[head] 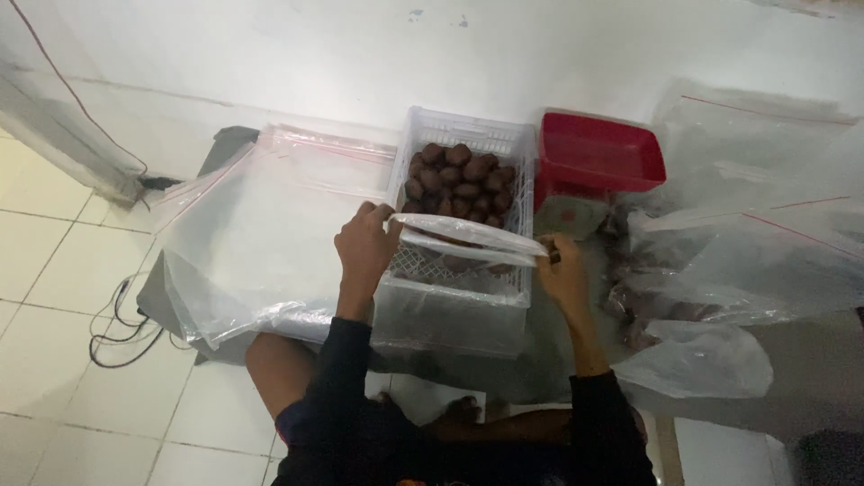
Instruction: Manually packing small brown fruits into plastic zip-lock bags and sealing them.
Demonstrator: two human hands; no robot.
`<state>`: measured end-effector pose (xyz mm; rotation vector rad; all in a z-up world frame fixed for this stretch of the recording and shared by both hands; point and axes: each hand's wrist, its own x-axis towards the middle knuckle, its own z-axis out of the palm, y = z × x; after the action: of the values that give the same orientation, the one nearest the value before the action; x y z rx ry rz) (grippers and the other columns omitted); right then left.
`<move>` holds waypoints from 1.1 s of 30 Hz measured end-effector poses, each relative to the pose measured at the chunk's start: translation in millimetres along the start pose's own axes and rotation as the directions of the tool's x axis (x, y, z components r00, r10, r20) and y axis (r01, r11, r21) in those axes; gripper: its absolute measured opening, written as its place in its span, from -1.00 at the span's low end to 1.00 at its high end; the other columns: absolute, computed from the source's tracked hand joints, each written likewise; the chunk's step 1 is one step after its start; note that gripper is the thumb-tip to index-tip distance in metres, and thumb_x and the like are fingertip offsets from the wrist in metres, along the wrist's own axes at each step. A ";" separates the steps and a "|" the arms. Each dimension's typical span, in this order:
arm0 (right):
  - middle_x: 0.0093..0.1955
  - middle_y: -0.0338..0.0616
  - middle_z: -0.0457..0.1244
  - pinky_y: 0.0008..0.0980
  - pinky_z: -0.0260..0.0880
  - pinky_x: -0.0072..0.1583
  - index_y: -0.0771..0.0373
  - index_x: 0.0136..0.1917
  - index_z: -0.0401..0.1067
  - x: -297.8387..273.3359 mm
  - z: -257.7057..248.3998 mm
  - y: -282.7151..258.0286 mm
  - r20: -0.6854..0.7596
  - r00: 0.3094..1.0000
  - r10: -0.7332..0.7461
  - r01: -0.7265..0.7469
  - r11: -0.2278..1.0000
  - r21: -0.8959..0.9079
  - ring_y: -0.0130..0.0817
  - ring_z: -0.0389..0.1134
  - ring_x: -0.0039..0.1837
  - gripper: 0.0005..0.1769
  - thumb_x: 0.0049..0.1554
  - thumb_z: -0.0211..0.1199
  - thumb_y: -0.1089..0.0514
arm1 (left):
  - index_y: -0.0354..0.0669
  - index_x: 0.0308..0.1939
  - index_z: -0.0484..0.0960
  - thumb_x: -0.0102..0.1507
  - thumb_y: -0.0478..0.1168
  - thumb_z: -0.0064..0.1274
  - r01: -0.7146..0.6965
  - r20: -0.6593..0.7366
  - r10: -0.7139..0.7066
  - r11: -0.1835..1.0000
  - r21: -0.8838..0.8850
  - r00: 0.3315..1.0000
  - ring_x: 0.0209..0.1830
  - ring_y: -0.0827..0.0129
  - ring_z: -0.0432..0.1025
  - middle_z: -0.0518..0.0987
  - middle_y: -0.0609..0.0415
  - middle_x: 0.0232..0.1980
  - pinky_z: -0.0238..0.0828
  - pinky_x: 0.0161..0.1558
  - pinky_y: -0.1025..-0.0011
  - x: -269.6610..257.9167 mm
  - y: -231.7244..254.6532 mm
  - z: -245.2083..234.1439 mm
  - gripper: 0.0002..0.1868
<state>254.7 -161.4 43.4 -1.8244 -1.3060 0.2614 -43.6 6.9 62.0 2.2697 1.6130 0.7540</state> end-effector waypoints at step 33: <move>0.09 0.03 0.24 -0.28 0.47 -0.13 0.40 0.14 0.46 -23.4 -45.9 -29.5 0.533 0.801 0.271 -0.508 0.779 0.367 -0.10 0.29 0.12 -0.58 0.12 0.38 0.08 | -0.47 0.15 0.44 0.27 -0.22 0.09 0.320 0.630 0.290 0.668 -0.672 0.721 0.12 -0.06 0.39 0.43 -0.28 0.06 0.46 0.10 -0.04 -20.9 4.8 -85.5 -0.55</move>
<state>252.3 -202.3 86.4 -1.6096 -0.9840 1.2199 -91.7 -21.8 130.1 1.5770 0.7215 0.3413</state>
